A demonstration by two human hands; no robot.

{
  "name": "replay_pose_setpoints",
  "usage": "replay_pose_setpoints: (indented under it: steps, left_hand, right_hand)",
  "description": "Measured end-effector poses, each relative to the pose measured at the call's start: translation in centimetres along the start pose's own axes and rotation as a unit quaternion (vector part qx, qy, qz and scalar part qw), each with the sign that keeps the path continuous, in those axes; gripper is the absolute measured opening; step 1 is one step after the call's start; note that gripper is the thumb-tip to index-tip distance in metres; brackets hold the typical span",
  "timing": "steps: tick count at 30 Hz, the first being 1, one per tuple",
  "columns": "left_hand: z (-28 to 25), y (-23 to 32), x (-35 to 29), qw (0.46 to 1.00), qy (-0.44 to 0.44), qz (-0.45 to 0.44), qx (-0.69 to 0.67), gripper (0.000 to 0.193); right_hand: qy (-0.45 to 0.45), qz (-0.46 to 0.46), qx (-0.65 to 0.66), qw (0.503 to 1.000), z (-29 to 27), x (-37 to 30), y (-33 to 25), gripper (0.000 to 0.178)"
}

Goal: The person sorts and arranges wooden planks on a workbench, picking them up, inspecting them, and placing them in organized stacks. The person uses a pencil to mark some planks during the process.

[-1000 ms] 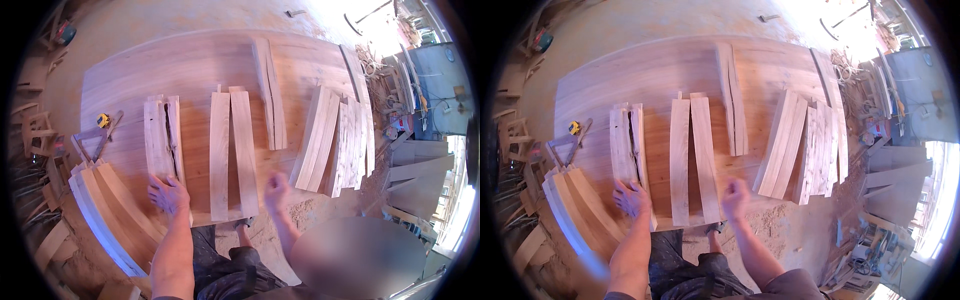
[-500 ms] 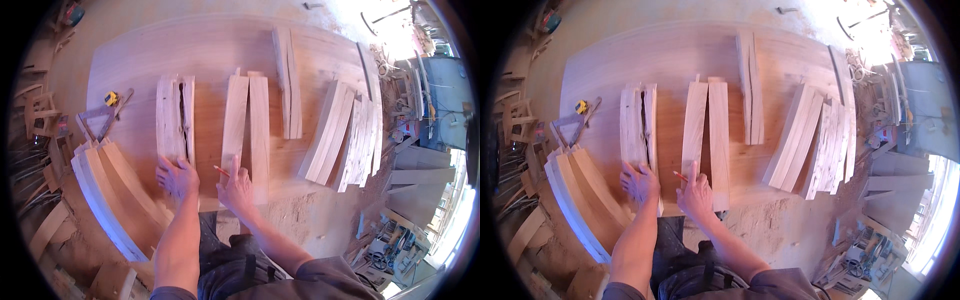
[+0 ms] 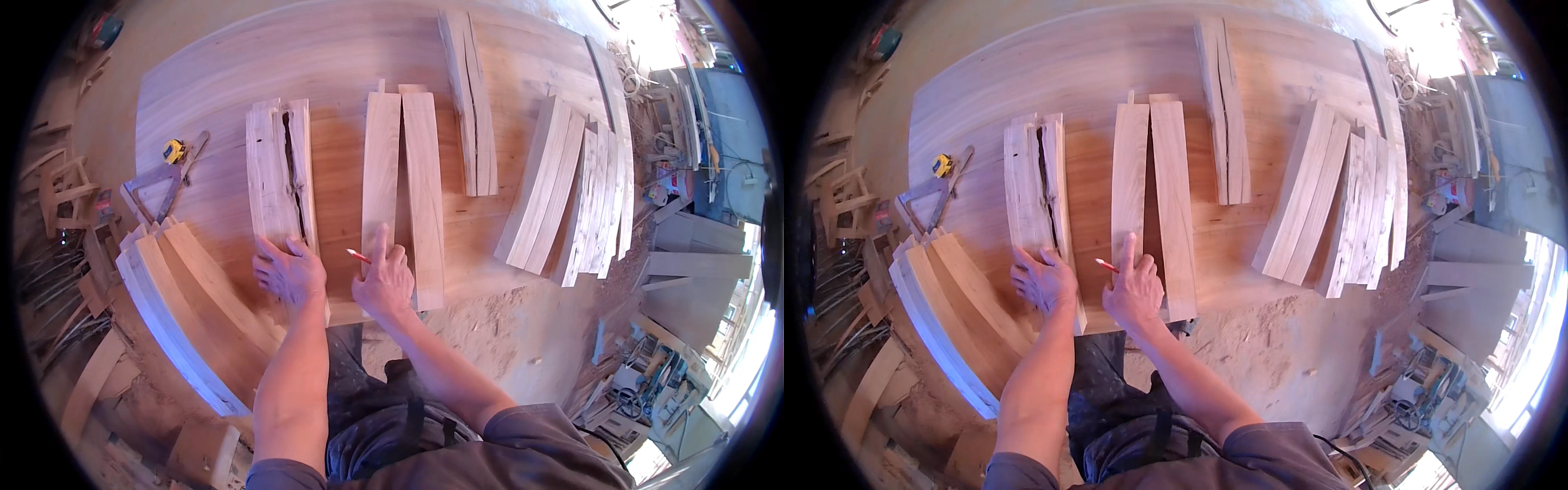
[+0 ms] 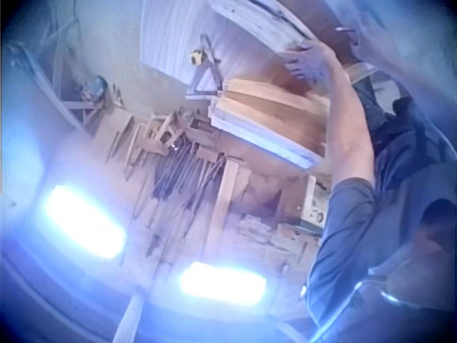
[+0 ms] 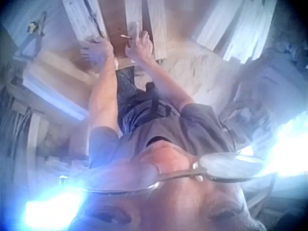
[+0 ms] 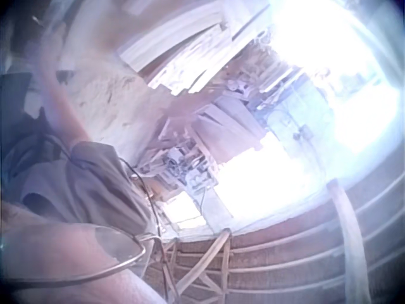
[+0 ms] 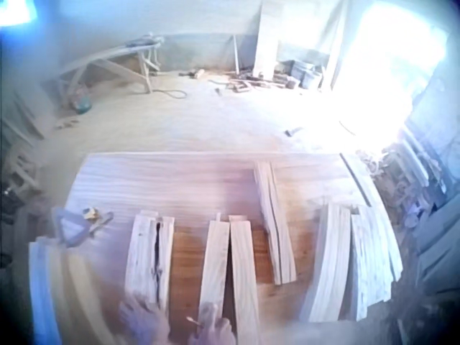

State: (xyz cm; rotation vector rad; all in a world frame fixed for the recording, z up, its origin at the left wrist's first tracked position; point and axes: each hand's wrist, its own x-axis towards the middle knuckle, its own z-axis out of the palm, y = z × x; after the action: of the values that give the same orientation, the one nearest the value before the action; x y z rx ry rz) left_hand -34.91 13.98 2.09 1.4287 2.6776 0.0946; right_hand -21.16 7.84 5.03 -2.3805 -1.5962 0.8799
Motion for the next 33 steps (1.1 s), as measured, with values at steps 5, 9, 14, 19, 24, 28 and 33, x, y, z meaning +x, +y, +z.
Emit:
replay_pose_setpoints:
  steps: [5,9,14,19,24,28,33]
  left_hand:
    - [-0.2,-0.5,0.3,1.0,0.002,0.002,0.01,0.07]
    - [0.3,-0.2,0.5,1.0,0.019,0.001,0.0,0.068]
    - [0.8,-0.8,0.4,1.0,0.025,-0.003,0.001,0.068]
    - [1.3,-0.7,0.3,1.0,0.025,-0.005,0.008,0.069]
    - [1.0,-0.9,0.3,1.0,0.026,-0.005,0.002,0.069]
    - [1.0,-0.6,0.2,1.0,0.024,-0.003,0.002,0.068]
    - [1.1,-0.6,0.2,1.0,0.025,-0.007,0.006,0.068]
  right_hand:
    - [0.026,-0.046,-0.002,0.999,-0.3,-1.0,-0.6,0.116]
    - [0.105,-0.097,0.075,0.987,1.2,-1.9,1.0,0.12]
    - [0.021,0.024,0.155,0.987,2.3,-7.3,2.2,0.108]
    - [-0.104,0.172,0.249,0.947,4.6,-11.4,4.9,0.087]
    - [-0.105,0.237,0.408,0.876,3.3,-10.5,4.2,0.075]
    - [-0.056,0.239,0.434,0.867,4.7,-9.3,4.6,0.072]
    - [-0.08,0.297,0.446,0.841,3.6,-8.7,3.6,0.066]
